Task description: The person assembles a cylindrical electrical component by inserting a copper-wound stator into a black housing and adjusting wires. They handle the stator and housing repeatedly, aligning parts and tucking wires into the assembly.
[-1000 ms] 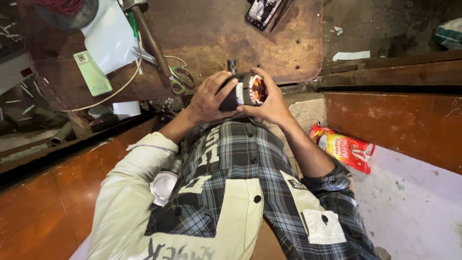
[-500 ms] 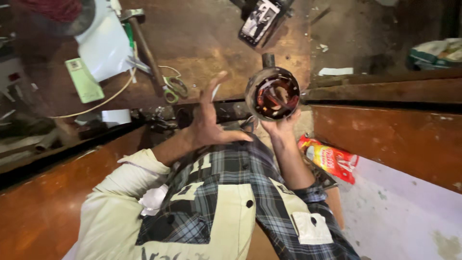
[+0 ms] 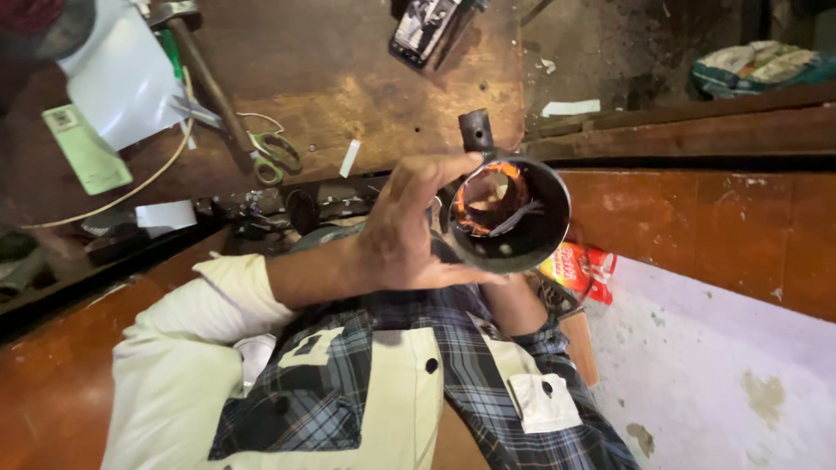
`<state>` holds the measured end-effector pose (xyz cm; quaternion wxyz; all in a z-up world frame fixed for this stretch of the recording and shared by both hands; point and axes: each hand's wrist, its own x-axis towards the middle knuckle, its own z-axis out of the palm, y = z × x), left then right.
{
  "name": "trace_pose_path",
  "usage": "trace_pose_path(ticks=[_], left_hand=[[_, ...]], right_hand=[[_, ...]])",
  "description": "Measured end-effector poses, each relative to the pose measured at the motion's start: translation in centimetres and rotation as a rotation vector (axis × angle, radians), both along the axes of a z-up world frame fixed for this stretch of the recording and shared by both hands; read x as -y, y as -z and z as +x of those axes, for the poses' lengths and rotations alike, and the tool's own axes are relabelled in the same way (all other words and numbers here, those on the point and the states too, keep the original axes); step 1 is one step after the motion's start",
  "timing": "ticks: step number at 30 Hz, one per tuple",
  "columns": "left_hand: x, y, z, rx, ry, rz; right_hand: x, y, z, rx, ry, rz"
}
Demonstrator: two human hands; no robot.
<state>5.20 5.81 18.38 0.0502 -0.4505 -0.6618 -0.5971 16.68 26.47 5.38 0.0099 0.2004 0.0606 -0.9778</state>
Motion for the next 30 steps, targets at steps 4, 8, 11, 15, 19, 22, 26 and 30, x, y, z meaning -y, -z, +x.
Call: trace_pose_path(ticks=[4, 8, 11, 15, 19, 22, 26, 30], left_hand=[[0.6, -0.6, 0.5, -0.068, 0.025, 0.025], [0.6, -0.4, 0.5, -0.054, 0.03, 0.048], [0.7, -0.5, 0.4, -0.048, 0.029, 0.028], [0.7, -0.4, 0.2, -0.124, 0.038, 0.061], [0.8, -0.1, 0.0, -0.113, 0.051, 0.055], [0.7, 0.0, 0.0, -0.117, 0.063, 0.061], [0.7, -0.2, 0.0, -0.114, 0.071, 0.054], [0.7, -0.3, -0.2, -0.094, 0.063, 0.035]], right_hand=[[-1.6, 2.3, 2.5, 0.003, 0.012, 0.18], [-2.3, 3.4, 2.8, -0.012, -0.029, 0.197], [-1.6, 3.1, 3.0, -0.007, -0.042, 0.19], [-1.2, 2.4, 3.0, -0.007, -0.051, 0.188], [-1.1, 1.8, 2.9, -0.01, -0.048, 0.202], [-1.1, 1.4, 2.9, -0.014, -0.042, 0.211], [-1.2, 1.1, 2.9, -0.016, -0.045, 0.226], [-1.0, 0.8, 3.2, -0.022, -0.043, 0.236]])
